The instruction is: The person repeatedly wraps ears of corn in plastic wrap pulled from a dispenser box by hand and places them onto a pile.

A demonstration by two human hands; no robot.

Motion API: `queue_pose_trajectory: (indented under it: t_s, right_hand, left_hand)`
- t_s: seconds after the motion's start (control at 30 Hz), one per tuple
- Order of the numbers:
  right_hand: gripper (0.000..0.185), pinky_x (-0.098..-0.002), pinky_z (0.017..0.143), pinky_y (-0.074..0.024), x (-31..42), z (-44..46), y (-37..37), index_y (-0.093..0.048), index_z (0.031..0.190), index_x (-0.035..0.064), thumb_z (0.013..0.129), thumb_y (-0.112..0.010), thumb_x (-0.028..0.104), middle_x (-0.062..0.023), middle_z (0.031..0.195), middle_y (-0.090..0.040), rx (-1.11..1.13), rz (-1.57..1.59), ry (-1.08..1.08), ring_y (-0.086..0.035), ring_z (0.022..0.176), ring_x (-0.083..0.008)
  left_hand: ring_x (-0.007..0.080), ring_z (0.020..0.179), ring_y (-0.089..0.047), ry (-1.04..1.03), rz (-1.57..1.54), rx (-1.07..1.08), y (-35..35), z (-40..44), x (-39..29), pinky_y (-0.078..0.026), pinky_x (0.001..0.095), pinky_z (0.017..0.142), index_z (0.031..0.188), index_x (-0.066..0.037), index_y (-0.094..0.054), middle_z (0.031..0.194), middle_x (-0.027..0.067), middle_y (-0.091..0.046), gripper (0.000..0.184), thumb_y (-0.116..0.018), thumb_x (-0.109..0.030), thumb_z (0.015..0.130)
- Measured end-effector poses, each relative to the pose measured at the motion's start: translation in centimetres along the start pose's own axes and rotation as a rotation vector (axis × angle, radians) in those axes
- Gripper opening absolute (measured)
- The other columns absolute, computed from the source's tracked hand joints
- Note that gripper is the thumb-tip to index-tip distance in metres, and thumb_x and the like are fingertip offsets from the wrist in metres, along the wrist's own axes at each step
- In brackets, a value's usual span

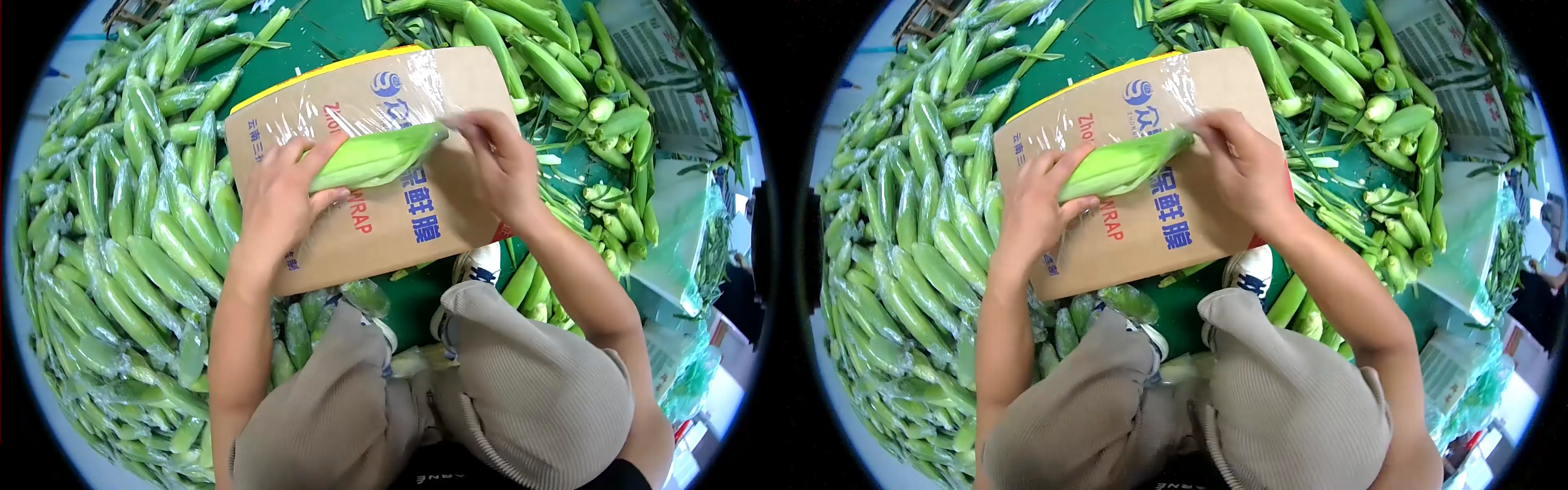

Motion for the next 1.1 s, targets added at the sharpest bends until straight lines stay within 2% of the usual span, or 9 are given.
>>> queue_pose_trajectory:
  t_s: [0.1,0.27,0.37,0.4,0.63,0.77,0.93,1.03,1.1]
  right_hand:
    - [0.037,-0.0459,0.091,-0.0530,1.7,2.6,-6.9,-0.064,0.119,0.0061,0.095,-0.074,0.032,-0.0159,0.104,-0.071,0.334,-0.314,0.377,-0.066,0.100,-0.0404]
    - [0.059,-0.0457,0.089,-0.0500,2.4,3.3,-9.5,-0.060,0.118,0.0076,0.072,-0.086,0.035,-0.0109,0.106,-0.061,0.376,-0.512,0.556,-0.060,0.103,-0.0338]
    - [0.057,-0.0458,0.087,-0.0506,1.7,3.5,-9.3,-0.061,0.116,0.0075,0.072,-0.087,0.033,-0.0107,0.104,-0.062,0.392,-0.514,0.565,-0.060,0.101,-0.0340]
    - [0.054,-0.0453,0.084,-0.0515,1.7,3.6,-9.2,-0.061,0.112,0.0072,0.072,-0.087,0.032,-0.0108,0.101,-0.062,0.389,-0.496,0.550,-0.060,0.099,-0.0341]
    - [0.057,-0.0508,0.075,-0.0528,1.0,1.6,-8.9,-0.056,0.100,0.0069,0.082,-0.082,0.054,-0.0160,0.087,-0.063,0.749,-0.371,0.480,-0.065,0.085,-0.0417]
    - [0.057,-0.0504,0.074,-0.0528,3.2,-2.9,-10.2,-0.057,0.103,0.0084,0.085,-0.076,0.059,-0.0154,0.086,-0.065,0.945,-0.436,0.553,-0.067,0.084,-0.0419]
    - [0.076,-0.0473,0.099,-0.0459,5.6,0.1,-8.0,-0.058,0.135,0.0095,0.086,-0.068,0.066,-0.0118,0.127,-0.059,0.248,-0.634,0.609,-0.057,0.117,-0.0312]
    - [0.076,-0.0466,0.099,-0.0460,7.6,1.8,-10.8,-0.057,0.138,0.0106,0.085,-0.069,0.064,-0.0114,0.125,-0.059,0.362,-0.704,0.712,-0.057,0.116,-0.0308]
    - [0.065,-0.0483,0.093,-0.0506,6.1,3.8,-12.5,-0.058,0.126,0.0089,0.083,-0.076,0.055,-0.0132,0.122,-0.062,0.351,-0.669,0.639,-0.062,0.112,-0.0338]
  left_hand:
    - [0.0366,0.126,-0.057,-0.037,-0.066,-0.046,0.1,1.0,0.6,-0.046,0.0444,0.109,0.150,-0.020,-0.056,0.132,0.0155,-0.060,0.082,-0.089,-0.034,0.077]
    - [0.0395,0.122,-0.055,0.120,-0.281,-0.636,2.3,-5.8,5.9,-0.045,0.0474,0.109,0.153,-0.007,-0.048,0.128,0.0186,-0.055,0.110,-0.095,-0.052,0.064]
    - [0.0351,0.118,-0.056,0.360,0.013,-0.329,-1.7,-8.7,7.1,-0.048,0.0450,0.100,0.137,-0.008,-0.062,0.119,0.0140,-0.058,0.083,-0.093,-0.046,0.070]
    - [0.0332,0.103,-0.064,0.339,0.056,-0.285,-1.8,-8.8,7.5,-0.049,0.0422,0.090,0.119,-0.008,-0.073,0.106,0.0127,-0.066,0.047,-0.087,-0.033,0.081]
    - [0.0367,0.104,-0.075,0.081,-0.294,-0.874,1.3,-12.0,7.3,-0.058,0.0403,0.091,0.112,-0.004,-0.076,0.116,0.0159,-0.077,0.019,-0.069,-0.009,0.096]
    - [0.0364,0.132,-0.062,-0.255,-0.064,-0.318,-2.3,-10.4,-4.0,-0.049,0.0489,0.110,0.132,-0.002,-0.068,0.136,0.0159,-0.070,0.039,-0.067,-0.024,0.099]
    - [0.0390,0.142,-0.052,-0.048,-0.081,-0.075,-1.4,-1.7,1.2,-0.030,0.0608,0.121,0.148,-0.006,-0.057,0.153,0.0186,-0.056,0.062,-0.061,-0.045,0.099]
    - [0.0367,0.148,-0.045,0.119,0.491,-0.483,5.3,3.9,5.3,-0.029,0.0621,0.121,0.135,-0.013,-0.068,0.151,0.0158,-0.058,0.048,-0.064,-0.046,0.100]
    - [0.0351,0.149,-0.043,0.132,-0.061,-0.569,8.2,4.8,6.4,-0.030,0.0618,0.122,0.137,-0.013,-0.066,0.153,0.0150,-0.056,0.049,-0.069,-0.042,0.097]
Point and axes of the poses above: each hand's wrist, its own z-axis towards the middle knuckle, its own y-axis out of the back of the hand, x = y × z, the point moved 9 cm from there along z, towards the middle knuckle
